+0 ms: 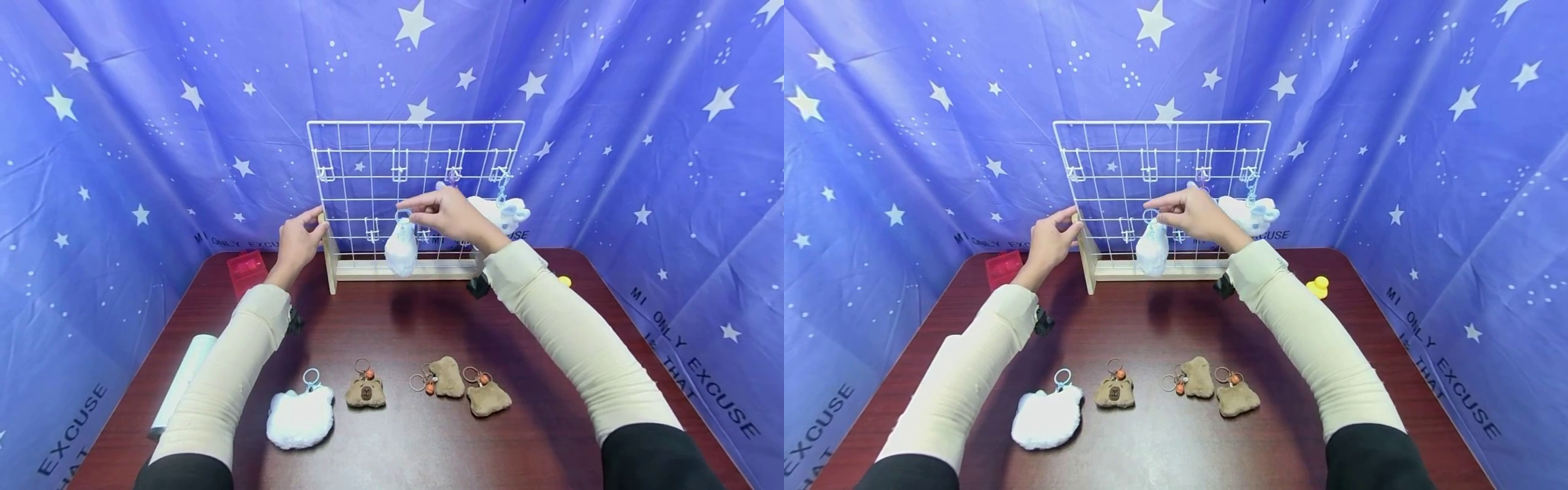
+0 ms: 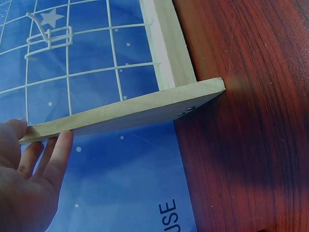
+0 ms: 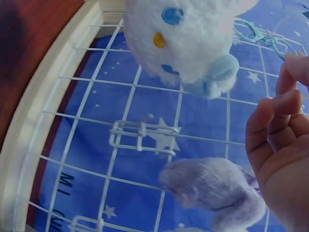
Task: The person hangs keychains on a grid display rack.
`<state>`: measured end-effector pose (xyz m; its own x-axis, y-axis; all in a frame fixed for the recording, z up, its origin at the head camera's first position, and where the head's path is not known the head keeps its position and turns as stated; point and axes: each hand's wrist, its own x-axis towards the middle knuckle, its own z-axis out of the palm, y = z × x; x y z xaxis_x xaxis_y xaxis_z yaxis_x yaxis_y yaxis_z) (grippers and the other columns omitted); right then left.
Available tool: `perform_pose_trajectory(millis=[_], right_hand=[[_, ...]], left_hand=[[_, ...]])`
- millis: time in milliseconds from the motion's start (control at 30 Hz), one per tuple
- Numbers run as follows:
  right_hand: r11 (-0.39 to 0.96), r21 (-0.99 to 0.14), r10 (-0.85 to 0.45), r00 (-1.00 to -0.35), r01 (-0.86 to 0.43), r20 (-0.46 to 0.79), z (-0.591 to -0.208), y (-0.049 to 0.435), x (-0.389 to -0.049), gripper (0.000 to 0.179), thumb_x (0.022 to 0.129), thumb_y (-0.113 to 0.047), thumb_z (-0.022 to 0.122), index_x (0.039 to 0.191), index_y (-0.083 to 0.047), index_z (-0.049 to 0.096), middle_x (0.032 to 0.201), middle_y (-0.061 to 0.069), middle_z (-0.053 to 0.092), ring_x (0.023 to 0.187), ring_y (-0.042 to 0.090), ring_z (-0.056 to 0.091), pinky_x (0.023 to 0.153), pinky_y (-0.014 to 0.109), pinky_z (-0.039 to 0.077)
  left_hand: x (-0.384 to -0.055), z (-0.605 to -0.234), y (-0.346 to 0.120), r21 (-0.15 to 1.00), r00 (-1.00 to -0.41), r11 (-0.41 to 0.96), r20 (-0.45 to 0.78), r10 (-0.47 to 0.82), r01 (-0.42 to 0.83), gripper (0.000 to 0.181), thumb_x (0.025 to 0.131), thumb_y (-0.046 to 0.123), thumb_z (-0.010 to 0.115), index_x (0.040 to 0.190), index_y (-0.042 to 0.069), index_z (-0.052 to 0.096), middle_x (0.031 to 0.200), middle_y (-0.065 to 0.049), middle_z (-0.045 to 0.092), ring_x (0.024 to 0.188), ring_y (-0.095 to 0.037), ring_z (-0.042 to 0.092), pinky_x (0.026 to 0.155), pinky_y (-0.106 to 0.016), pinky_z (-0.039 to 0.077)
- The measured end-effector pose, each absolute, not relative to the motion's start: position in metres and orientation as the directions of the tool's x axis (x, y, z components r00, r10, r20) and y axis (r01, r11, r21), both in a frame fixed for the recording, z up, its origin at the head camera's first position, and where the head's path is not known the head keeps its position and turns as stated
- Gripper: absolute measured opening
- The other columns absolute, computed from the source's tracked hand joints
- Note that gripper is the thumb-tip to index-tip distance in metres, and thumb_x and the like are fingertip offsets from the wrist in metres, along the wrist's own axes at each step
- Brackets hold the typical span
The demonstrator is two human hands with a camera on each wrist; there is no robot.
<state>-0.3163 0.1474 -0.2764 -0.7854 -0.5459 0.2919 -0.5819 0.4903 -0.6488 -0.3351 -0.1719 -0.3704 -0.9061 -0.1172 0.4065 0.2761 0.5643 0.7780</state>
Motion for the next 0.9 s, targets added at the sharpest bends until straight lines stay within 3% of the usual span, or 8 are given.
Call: perform_pose_trajectory(millis=[67,367,667,900], right_hand=[[0.494,-0.644,-0.533,-0.788,-0.585,0.308,-0.272,0.149,-0.318,0.028,0.096,-0.012,0.069,0.123,-0.013,0.075,0.075,0.004,0.067,0.057,0.007,0.043,0.047,0.019,0.034],[0.469,-0.698,-0.474,-0.821,-0.542,0.319,-0.26,0.153,-0.323,0.031,0.097,-0.013,0.069,0.128,-0.008,0.072,0.069,-0.003,0.061,0.05,0.006,0.043,0.041,0.019,0.032],[0.446,-0.703,-0.427,-0.822,-0.554,0.377,-0.256,0.144,-0.322,0.029,0.097,-0.013,0.068,0.125,-0.014,0.074,0.079,0.002,0.066,0.063,0.008,0.052,0.055,0.018,0.046],[0.443,-0.718,-0.337,-0.842,-0.537,0.422,-0.256,0.137,-0.319,0.03,0.095,-0.012,0.069,0.124,-0.015,0.075,0.084,0.01,0.07,0.068,0.008,0.057,0.056,0.018,0.048]], left_hand=[[-0.336,-0.37,-0.172,0.777,-0.906,0.567,0.406,-0.118,0.274,0.04,0.095,0.015,0.072,0.135,0.014,0.068,0.116,-0.015,0.076,0.076,-0.033,0.077,0.056,-0.015,0.06],[-0.335,-0.371,-0.171,0.782,-0.912,0.567,0.391,-0.126,0.257,0.041,0.095,0.016,0.072,0.135,0.015,0.068,0.116,-0.013,0.076,0.075,-0.031,0.077,0.055,-0.015,0.06],[-0.336,-0.372,-0.173,0.779,-0.91,0.568,0.397,-0.12,0.265,0.04,0.096,0.017,0.071,0.136,0.016,0.067,0.116,-0.014,0.076,0.079,-0.03,0.077,0.057,-0.016,0.061],[-0.336,-0.372,-0.173,0.775,-0.91,0.577,0.395,-0.123,0.258,0.04,0.096,0.019,0.072,0.136,0.017,0.068,0.116,-0.013,0.076,0.076,-0.03,0.078,0.057,-0.016,0.061]])
